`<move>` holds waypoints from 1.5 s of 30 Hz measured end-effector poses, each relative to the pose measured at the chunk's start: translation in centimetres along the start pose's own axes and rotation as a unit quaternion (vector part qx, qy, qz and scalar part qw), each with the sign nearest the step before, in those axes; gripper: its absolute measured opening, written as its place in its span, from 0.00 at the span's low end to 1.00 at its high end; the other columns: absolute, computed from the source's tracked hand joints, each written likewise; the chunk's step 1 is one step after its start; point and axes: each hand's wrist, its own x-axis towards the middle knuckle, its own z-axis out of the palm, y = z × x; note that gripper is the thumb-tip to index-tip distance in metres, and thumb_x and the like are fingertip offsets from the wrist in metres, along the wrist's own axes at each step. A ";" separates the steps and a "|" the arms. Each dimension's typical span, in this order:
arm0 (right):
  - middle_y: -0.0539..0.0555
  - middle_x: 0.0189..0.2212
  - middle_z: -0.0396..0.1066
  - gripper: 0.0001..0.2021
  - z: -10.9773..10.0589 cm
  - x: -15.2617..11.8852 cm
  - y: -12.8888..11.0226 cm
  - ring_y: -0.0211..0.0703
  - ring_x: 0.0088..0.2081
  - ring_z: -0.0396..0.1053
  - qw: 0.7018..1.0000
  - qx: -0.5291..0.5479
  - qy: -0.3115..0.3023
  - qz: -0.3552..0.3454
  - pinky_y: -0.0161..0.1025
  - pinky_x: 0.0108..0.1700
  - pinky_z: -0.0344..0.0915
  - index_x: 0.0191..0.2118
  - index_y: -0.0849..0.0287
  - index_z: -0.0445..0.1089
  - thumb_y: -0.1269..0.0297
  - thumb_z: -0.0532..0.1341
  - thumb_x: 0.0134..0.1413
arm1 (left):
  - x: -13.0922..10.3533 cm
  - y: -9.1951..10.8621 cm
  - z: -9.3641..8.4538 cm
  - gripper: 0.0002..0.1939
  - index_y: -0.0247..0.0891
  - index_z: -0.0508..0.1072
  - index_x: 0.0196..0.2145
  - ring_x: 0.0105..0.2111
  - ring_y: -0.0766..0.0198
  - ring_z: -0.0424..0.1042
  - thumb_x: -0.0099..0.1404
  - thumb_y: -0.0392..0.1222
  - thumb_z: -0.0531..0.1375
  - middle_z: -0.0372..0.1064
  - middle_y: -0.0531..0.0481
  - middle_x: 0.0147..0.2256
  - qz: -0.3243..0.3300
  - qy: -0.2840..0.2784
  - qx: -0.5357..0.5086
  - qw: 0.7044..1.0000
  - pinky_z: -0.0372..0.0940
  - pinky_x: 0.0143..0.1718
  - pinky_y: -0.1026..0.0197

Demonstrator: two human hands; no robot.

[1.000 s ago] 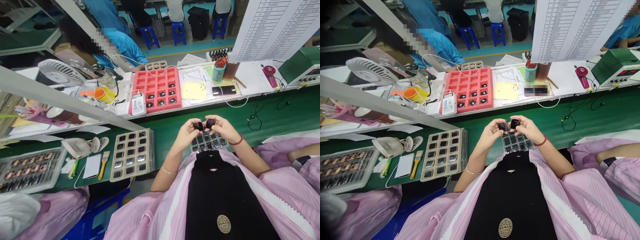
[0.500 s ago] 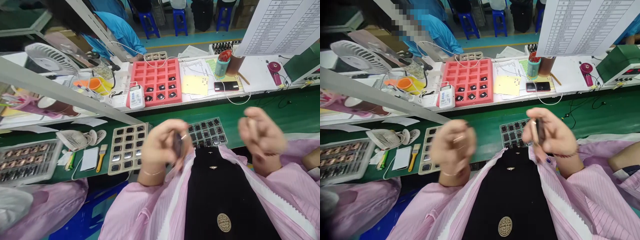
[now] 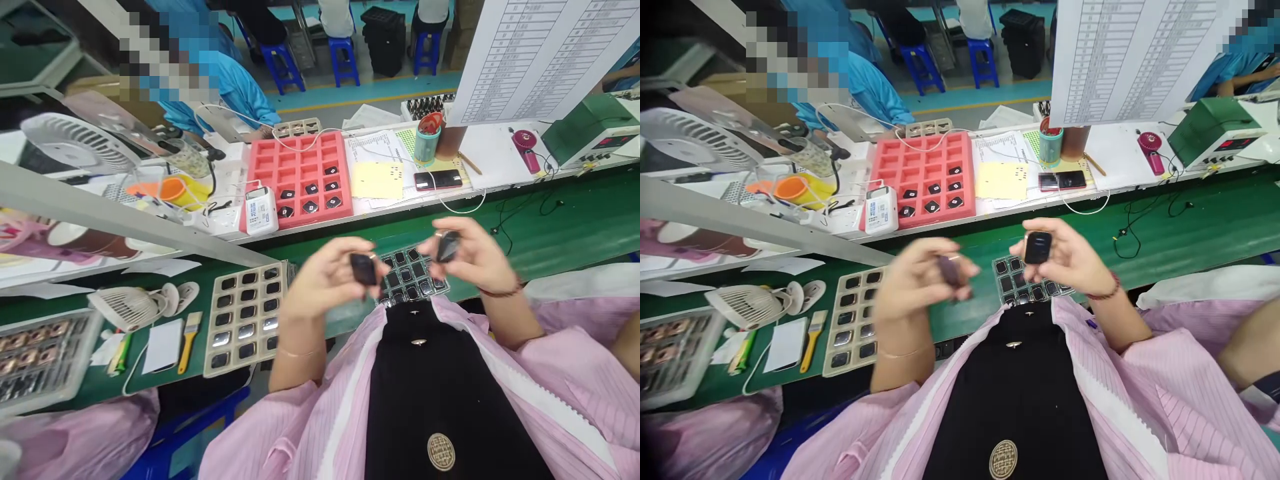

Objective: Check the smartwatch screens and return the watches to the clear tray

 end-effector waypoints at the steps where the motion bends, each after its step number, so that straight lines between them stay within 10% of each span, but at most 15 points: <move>1: 0.60 0.52 0.75 0.32 0.1 0.9 1.2 0.44 0.41 0.78 1.000 0.009 -0.005 -0.009 0.40 0.38 0.78 0.62 0.53 0.64 0.57 0.73 0.54 | 1.4 -1.1 0.2 0.33 0.41 0.76 0.48 0.32 0.55 0.80 0.45 0.38 0.79 0.78 0.47 0.38 0.001 -0.040 0.023 0.999 0.75 0.33 0.55; 3: 0.59 0.50 0.76 0.31 0.1 2.4 3.8 0.42 0.39 0.78 1.000 0.026 -0.006 -0.012 0.37 0.35 0.78 0.60 0.54 0.64 0.58 0.72 0.52 | 4.2 -3.7 0.4 0.32 0.39 0.74 0.52 0.32 0.58 0.80 0.50 0.42 0.77 0.78 0.45 0.40 0.014 -0.093 0.069 0.993 0.72 0.32 0.61; 9: 0.57 0.40 0.79 0.15 -0.1 3.3 7.9 0.37 0.30 0.77 0.999 -0.015 0.043 0.006 0.34 0.30 0.75 0.51 0.60 0.72 0.59 0.63 0.61 | 6.6 -8.7 0.3 0.20 0.34 0.76 0.45 0.28 0.62 0.76 0.62 0.51 0.68 0.77 0.44 0.36 0.041 -0.010 0.153 0.987 0.62 0.25 0.65; 23: 0.57 0.45 0.78 0.20 0.1 2.7 9.1 0.37 0.34 0.77 1.000 -0.019 0.003 -0.012 0.35 0.33 0.76 0.56 0.59 0.68 0.70 0.60 0.57 | 6.3 -9.4 0.5 0.18 0.36 0.72 0.46 0.32 0.66 0.73 0.57 0.37 0.68 0.75 0.49 0.36 0.085 -0.008 0.104 0.991 0.70 0.38 0.61; 32: 0.59 0.60 0.72 0.28 -0.7 2.3 8.8 0.40 0.42 0.77 0.997 0.067 0.007 0.022 0.37 0.39 0.79 0.66 0.51 0.64 0.63 0.65 0.61 | 6.3 -9.7 -0.8 0.35 0.40 0.69 0.63 0.39 0.59 0.78 0.61 0.51 0.70 0.74 0.40 0.53 0.000 -0.010 -0.016 1.000 0.69 0.33 0.63; 45: 0.52 0.45 0.77 0.25 -0.9 2.3 10.4 0.29 0.25 0.66 0.978 0.194 -0.033 0.071 0.29 0.27 0.68 0.55 0.52 0.75 0.59 0.75 0.51 | 5.7 -9.9 -0.3 0.36 0.39 0.73 0.56 0.28 0.69 0.71 0.52 0.49 0.77 0.75 0.49 0.39 -0.035 -0.022 -0.080 0.996 0.64 0.28 0.66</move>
